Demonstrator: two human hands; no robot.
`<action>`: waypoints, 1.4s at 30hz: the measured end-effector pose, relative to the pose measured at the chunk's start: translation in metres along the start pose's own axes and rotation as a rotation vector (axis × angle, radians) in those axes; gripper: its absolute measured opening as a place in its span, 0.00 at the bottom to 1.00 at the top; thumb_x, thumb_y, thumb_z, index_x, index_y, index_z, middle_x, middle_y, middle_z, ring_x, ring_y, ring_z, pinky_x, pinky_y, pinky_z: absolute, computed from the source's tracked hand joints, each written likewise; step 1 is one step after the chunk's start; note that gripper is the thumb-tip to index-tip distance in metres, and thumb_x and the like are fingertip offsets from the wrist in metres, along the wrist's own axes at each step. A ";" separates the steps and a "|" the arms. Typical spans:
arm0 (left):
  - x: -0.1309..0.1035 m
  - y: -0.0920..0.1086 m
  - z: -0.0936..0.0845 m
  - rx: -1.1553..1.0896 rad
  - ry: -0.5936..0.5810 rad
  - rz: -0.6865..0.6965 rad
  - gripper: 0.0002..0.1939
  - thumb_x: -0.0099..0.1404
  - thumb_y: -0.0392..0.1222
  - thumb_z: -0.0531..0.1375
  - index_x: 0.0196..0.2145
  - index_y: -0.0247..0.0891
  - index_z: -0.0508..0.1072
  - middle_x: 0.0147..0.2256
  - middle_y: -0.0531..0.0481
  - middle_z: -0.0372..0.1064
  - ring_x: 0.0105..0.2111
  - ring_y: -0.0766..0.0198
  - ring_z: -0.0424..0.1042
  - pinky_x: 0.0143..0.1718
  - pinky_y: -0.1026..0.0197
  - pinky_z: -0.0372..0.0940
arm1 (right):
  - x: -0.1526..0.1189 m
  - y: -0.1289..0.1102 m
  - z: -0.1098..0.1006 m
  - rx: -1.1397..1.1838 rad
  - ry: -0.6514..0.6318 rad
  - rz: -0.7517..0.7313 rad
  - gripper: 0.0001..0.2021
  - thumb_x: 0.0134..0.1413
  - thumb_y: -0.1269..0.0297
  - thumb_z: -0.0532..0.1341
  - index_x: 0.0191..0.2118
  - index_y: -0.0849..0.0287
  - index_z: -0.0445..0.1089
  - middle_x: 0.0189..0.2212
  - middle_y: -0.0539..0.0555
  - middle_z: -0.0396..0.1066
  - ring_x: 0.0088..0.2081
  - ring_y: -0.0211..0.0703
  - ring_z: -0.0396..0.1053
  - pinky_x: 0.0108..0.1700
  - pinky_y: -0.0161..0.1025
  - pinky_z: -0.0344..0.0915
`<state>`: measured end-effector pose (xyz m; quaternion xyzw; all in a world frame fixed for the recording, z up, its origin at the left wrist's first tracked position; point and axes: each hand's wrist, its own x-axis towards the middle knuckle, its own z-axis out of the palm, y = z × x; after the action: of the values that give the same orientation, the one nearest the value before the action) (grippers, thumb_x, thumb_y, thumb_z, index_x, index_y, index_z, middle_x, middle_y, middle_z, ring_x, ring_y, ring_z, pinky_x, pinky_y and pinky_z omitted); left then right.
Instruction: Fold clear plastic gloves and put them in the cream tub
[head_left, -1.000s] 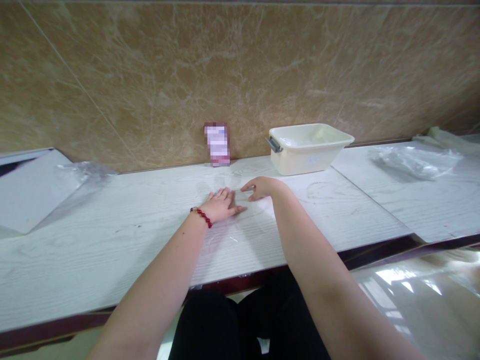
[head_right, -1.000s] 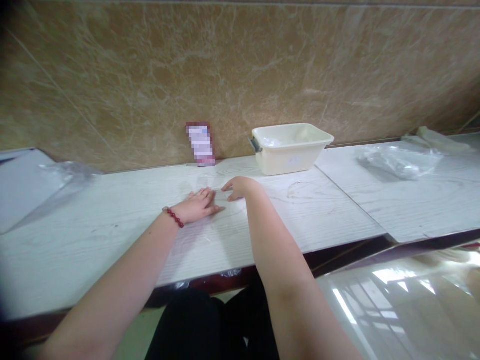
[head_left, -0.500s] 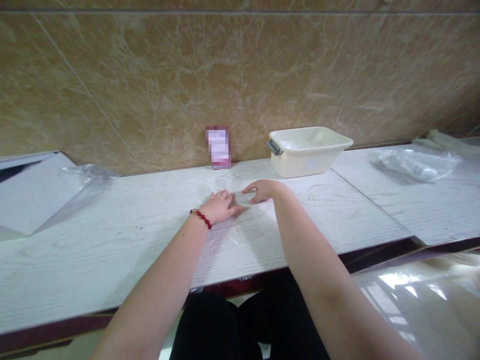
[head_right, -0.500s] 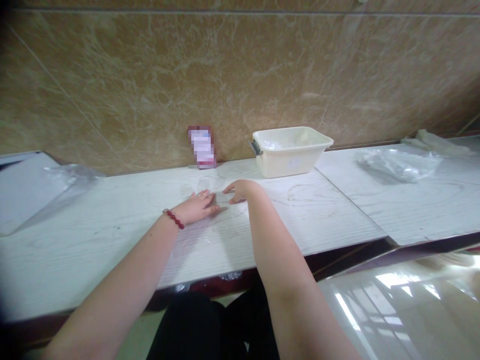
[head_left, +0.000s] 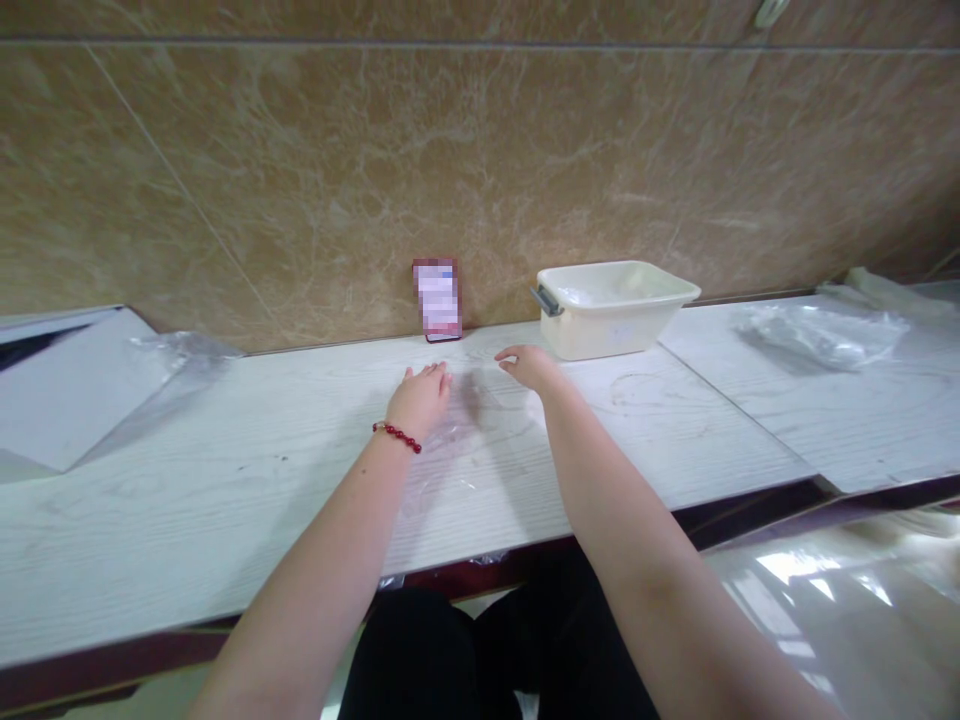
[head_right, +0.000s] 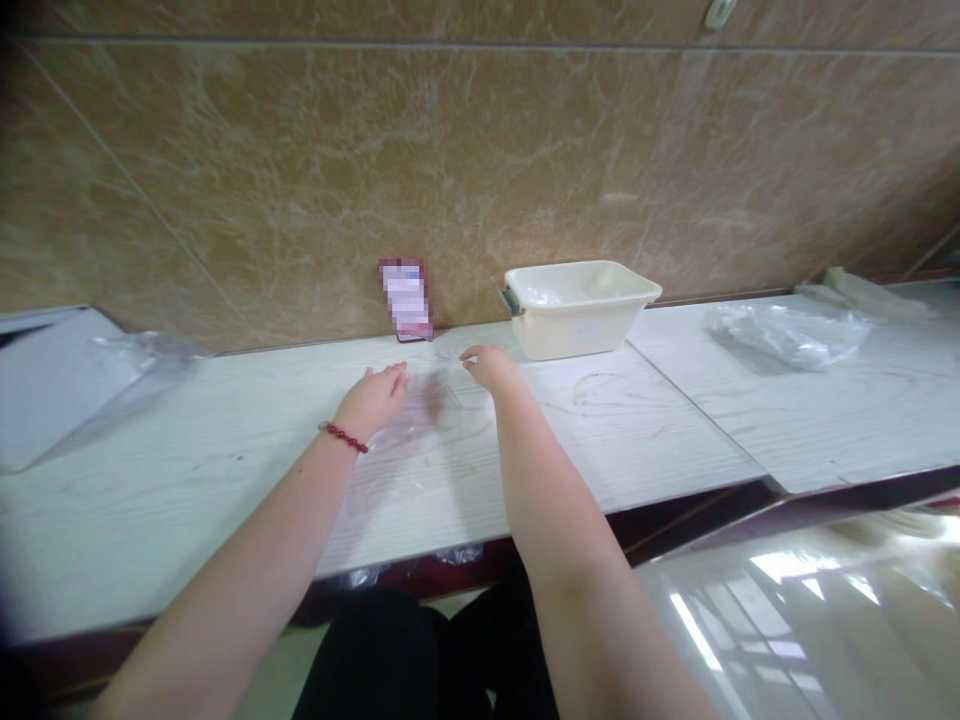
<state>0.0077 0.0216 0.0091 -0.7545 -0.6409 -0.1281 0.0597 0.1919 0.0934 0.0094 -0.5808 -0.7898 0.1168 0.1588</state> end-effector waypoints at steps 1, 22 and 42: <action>0.000 -0.001 -0.002 0.000 0.025 -0.024 0.21 0.63 0.41 0.38 0.48 0.32 0.60 0.47 0.42 0.62 0.47 0.61 0.61 0.51 0.54 0.46 | 0.000 -0.001 0.001 -0.009 0.010 -0.003 0.13 0.48 0.61 0.52 0.40 0.52 0.68 0.33 0.50 0.69 0.33 0.37 0.65 0.34 0.31 0.58; -0.129 -0.018 -0.043 -0.343 -0.193 0.043 0.16 0.56 0.47 0.50 0.41 0.42 0.69 0.46 0.51 0.64 0.45 0.64 0.62 0.50 0.59 0.54 | -0.008 -0.020 0.000 -0.053 -0.219 -0.172 0.10 0.42 0.63 0.57 0.33 0.53 0.70 0.31 0.49 0.70 0.31 0.36 0.65 0.30 0.29 0.57; -0.141 -0.009 -0.024 -0.405 -0.030 0.034 0.10 0.57 0.43 0.51 0.29 0.42 0.71 0.39 0.50 0.67 0.40 0.64 0.65 0.46 0.59 0.59 | -0.128 -0.027 -0.022 0.070 0.062 -0.533 0.11 0.50 0.61 0.52 0.37 0.56 0.67 0.34 0.54 0.66 0.39 0.40 0.62 0.43 0.37 0.57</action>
<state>-0.0240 -0.1167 -0.0066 -0.7636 -0.5899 -0.2424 -0.1007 0.2119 -0.0368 0.0246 -0.3496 -0.9051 0.0803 0.2282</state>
